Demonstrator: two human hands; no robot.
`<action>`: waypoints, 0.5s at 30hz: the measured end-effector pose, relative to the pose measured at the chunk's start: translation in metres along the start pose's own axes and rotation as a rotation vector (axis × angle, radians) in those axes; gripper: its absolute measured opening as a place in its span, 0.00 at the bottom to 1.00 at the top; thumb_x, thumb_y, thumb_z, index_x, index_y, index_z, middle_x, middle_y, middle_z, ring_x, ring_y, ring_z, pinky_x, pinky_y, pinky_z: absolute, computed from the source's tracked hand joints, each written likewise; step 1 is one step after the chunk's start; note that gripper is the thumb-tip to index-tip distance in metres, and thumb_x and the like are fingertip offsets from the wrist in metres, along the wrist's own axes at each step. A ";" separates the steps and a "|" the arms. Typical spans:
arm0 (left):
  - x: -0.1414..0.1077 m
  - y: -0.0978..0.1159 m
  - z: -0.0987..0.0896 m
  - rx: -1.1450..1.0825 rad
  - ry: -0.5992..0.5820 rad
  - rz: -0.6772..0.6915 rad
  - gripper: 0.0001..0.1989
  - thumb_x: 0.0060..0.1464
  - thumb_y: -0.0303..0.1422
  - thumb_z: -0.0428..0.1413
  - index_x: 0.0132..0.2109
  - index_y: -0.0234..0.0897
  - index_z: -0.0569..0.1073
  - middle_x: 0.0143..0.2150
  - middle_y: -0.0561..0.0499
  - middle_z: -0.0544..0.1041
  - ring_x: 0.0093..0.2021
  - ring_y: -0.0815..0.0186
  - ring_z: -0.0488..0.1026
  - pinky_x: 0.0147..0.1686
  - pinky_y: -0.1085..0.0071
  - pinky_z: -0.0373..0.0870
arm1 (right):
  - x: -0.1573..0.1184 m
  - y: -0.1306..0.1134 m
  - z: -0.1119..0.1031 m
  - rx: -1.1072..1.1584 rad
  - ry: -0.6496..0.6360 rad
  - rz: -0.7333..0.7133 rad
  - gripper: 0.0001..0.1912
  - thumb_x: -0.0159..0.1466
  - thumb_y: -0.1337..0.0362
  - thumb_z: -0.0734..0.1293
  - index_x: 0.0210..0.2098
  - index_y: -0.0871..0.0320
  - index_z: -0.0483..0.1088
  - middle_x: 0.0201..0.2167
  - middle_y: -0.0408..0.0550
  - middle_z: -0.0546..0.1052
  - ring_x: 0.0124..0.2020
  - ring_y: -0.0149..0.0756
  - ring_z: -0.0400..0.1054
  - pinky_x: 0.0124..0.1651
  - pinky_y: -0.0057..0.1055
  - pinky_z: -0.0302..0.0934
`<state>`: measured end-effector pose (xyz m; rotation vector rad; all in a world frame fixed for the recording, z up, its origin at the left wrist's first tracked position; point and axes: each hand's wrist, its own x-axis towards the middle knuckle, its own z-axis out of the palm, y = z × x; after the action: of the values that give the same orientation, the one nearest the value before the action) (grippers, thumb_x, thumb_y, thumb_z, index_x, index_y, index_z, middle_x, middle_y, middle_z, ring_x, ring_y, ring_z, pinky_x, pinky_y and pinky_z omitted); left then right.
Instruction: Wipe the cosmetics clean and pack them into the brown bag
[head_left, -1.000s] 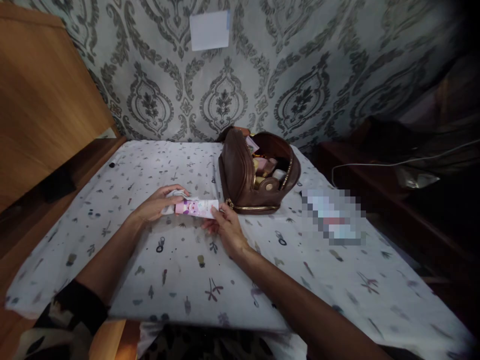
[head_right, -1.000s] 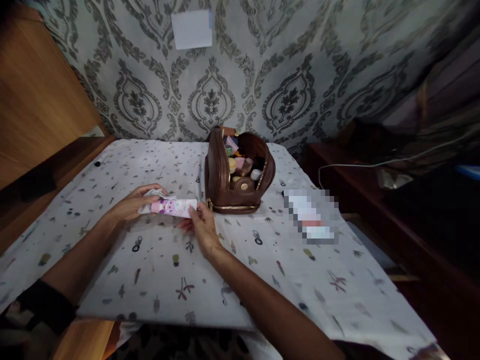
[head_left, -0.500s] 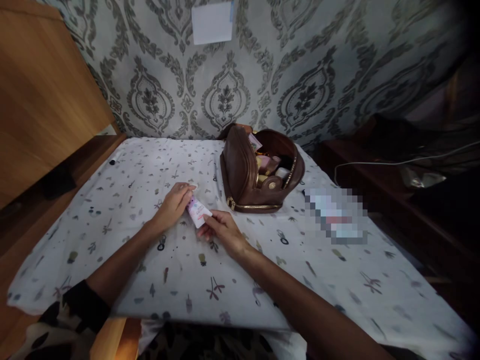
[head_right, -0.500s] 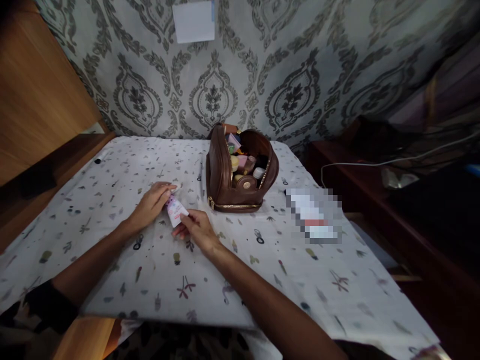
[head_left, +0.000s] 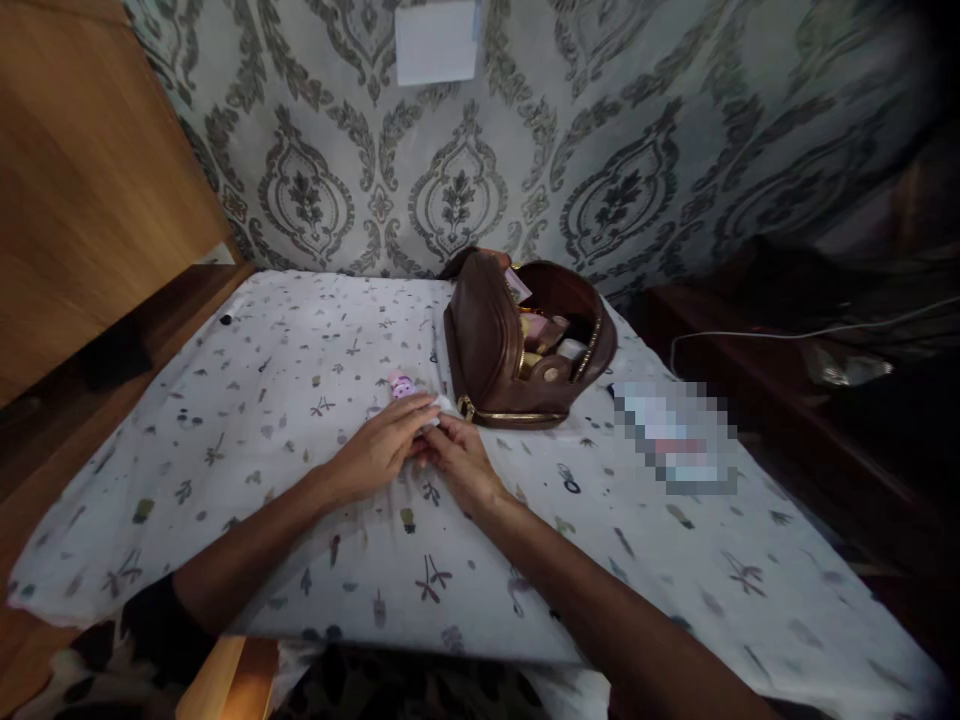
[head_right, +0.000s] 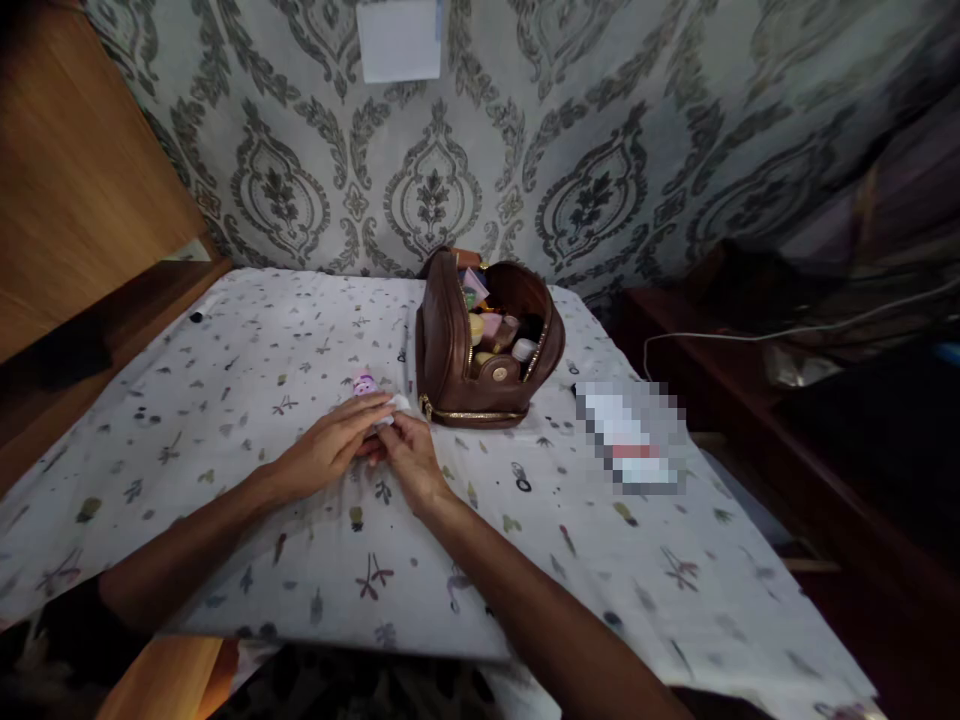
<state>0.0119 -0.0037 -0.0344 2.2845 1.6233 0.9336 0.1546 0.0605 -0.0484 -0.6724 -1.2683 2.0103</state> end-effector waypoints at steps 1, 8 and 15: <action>0.001 -0.004 -0.003 0.012 0.018 -0.026 0.25 0.64 0.25 0.42 0.65 0.39 0.67 0.68 0.43 0.67 0.69 0.60 0.62 0.68 0.57 0.61 | -0.001 0.000 0.000 -0.022 -0.018 0.012 0.17 0.54 0.51 0.73 0.30 0.59 0.72 0.21 0.42 0.75 0.22 0.30 0.68 0.26 0.26 0.59; 0.007 -0.045 -0.023 0.045 0.278 -0.299 0.21 0.65 0.33 0.44 0.59 0.35 0.73 0.64 0.40 0.72 0.65 0.57 0.67 0.67 0.53 0.61 | -0.005 -0.003 0.000 -0.052 -0.095 0.074 0.21 0.55 0.49 0.74 0.35 0.61 0.73 0.19 0.43 0.76 0.17 0.26 0.63 0.23 0.25 0.56; 0.008 -0.028 -0.011 -0.251 0.289 -0.476 0.26 0.65 0.38 0.44 0.66 0.33 0.66 0.65 0.42 0.71 0.64 0.57 0.69 0.66 0.57 0.61 | -0.003 -0.006 0.000 0.136 -0.041 0.070 0.22 0.51 0.51 0.78 0.36 0.61 0.74 0.21 0.44 0.76 0.22 0.28 0.68 0.23 0.23 0.56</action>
<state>-0.0153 0.0121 -0.0365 1.5538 1.9117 1.2867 0.1577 0.0605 -0.0428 -0.6216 -1.1335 2.1557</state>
